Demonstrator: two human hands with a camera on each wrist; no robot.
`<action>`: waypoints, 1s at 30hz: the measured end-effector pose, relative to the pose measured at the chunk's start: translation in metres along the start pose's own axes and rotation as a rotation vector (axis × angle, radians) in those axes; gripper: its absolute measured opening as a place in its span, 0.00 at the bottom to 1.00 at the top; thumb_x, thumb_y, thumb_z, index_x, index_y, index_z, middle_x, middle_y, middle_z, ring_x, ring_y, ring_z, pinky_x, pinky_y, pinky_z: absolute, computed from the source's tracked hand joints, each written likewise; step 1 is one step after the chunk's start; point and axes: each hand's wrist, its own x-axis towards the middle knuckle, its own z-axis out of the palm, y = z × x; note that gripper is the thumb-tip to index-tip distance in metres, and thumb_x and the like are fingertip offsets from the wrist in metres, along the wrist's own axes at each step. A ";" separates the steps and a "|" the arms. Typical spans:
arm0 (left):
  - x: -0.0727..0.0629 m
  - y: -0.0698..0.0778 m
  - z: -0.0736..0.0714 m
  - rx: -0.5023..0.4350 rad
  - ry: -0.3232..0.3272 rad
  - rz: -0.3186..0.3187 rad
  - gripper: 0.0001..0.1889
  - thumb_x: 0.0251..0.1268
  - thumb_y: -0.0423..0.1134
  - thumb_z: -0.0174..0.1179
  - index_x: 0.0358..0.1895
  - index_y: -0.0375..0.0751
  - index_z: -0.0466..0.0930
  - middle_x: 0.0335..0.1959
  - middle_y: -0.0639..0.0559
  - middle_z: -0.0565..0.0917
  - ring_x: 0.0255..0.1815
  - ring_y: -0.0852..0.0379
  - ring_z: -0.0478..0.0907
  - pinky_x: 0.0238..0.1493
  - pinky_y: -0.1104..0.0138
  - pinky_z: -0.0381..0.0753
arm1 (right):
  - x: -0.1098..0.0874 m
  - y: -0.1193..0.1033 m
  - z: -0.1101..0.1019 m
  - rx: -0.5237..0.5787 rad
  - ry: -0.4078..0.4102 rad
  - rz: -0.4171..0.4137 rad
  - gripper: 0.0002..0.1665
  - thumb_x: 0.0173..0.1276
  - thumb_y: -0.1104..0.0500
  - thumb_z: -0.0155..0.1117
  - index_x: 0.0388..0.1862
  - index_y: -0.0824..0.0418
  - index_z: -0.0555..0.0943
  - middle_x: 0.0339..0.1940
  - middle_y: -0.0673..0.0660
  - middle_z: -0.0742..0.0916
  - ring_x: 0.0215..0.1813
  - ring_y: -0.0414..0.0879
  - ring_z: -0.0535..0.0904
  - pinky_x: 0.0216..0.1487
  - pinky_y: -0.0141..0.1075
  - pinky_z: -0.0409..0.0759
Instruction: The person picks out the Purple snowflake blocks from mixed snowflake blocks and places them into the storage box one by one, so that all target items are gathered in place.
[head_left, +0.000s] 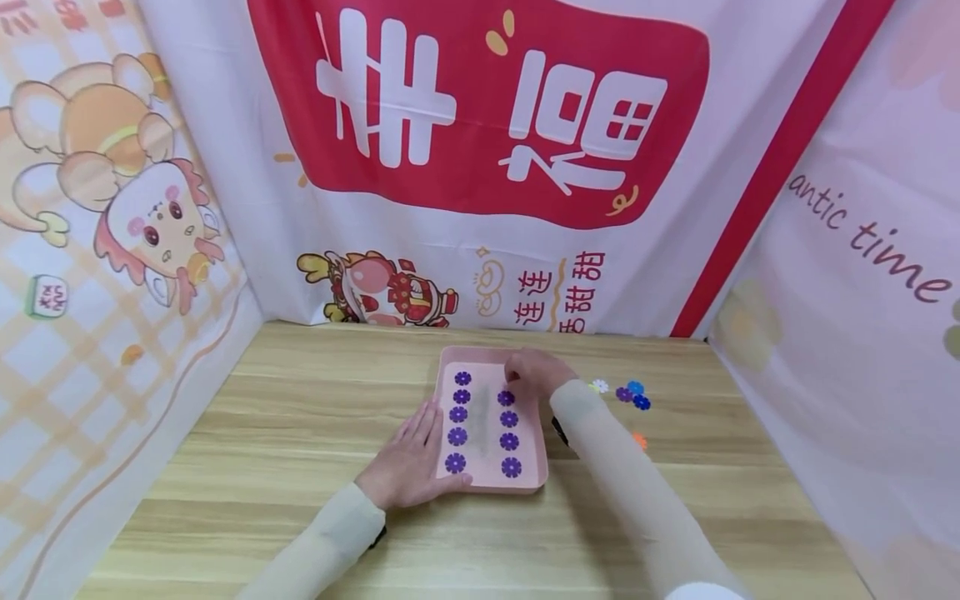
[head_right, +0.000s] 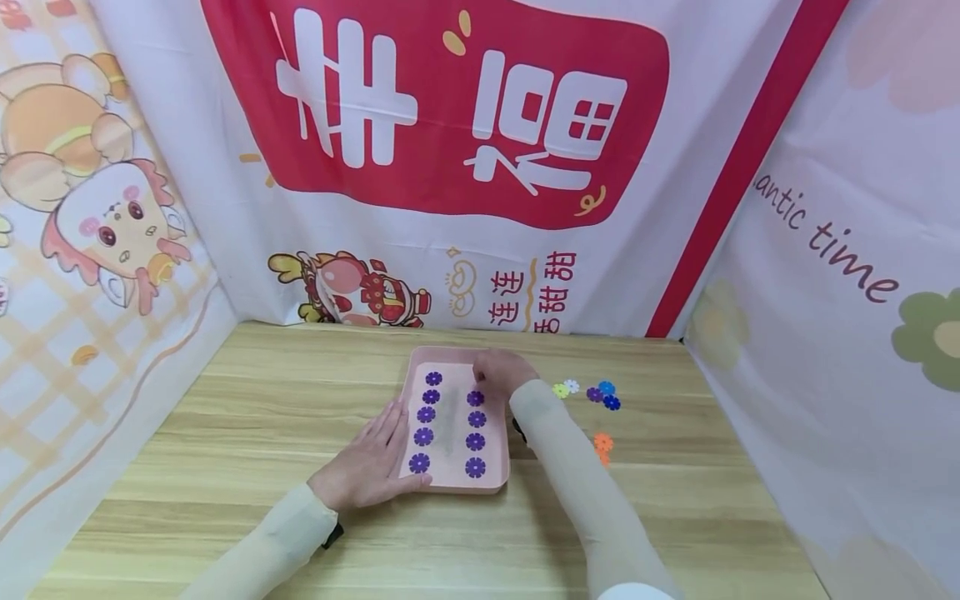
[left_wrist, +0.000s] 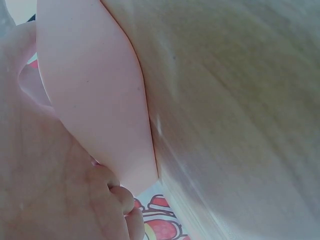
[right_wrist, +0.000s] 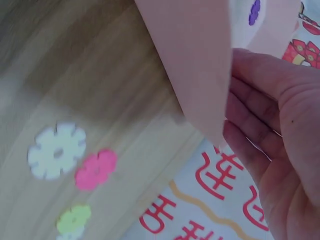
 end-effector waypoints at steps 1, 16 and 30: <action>0.000 0.000 0.000 0.000 0.000 -0.001 0.63 0.67 0.79 0.52 0.86 0.30 0.42 0.89 0.35 0.41 0.90 0.38 0.40 0.89 0.46 0.48 | -0.002 0.001 -0.003 -0.029 0.001 -0.025 0.07 0.77 0.56 0.68 0.46 0.55 0.90 0.42 0.52 0.91 0.42 0.43 0.85 0.47 0.37 0.88; 0.000 0.000 -0.001 0.001 0.007 0.010 0.63 0.67 0.79 0.52 0.85 0.30 0.43 0.89 0.34 0.41 0.90 0.38 0.41 0.89 0.46 0.48 | -0.050 0.072 -0.044 -0.262 0.013 -0.201 0.06 0.71 0.63 0.73 0.45 0.62 0.89 0.38 0.54 0.90 0.40 0.45 0.83 0.47 0.41 0.88; 0.000 -0.002 0.000 0.001 0.019 0.016 0.63 0.68 0.79 0.53 0.85 0.29 0.44 0.88 0.34 0.42 0.90 0.37 0.41 0.89 0.46 0.48 | -0.091 0.160 -0.024 -0.256 0.034 -0.032 0.12 0.70 0.64 0.74 0.52 0.64 0.89 0.47 0.61 0.93 0.47 0.52 0.89 0.56 0.51 0.90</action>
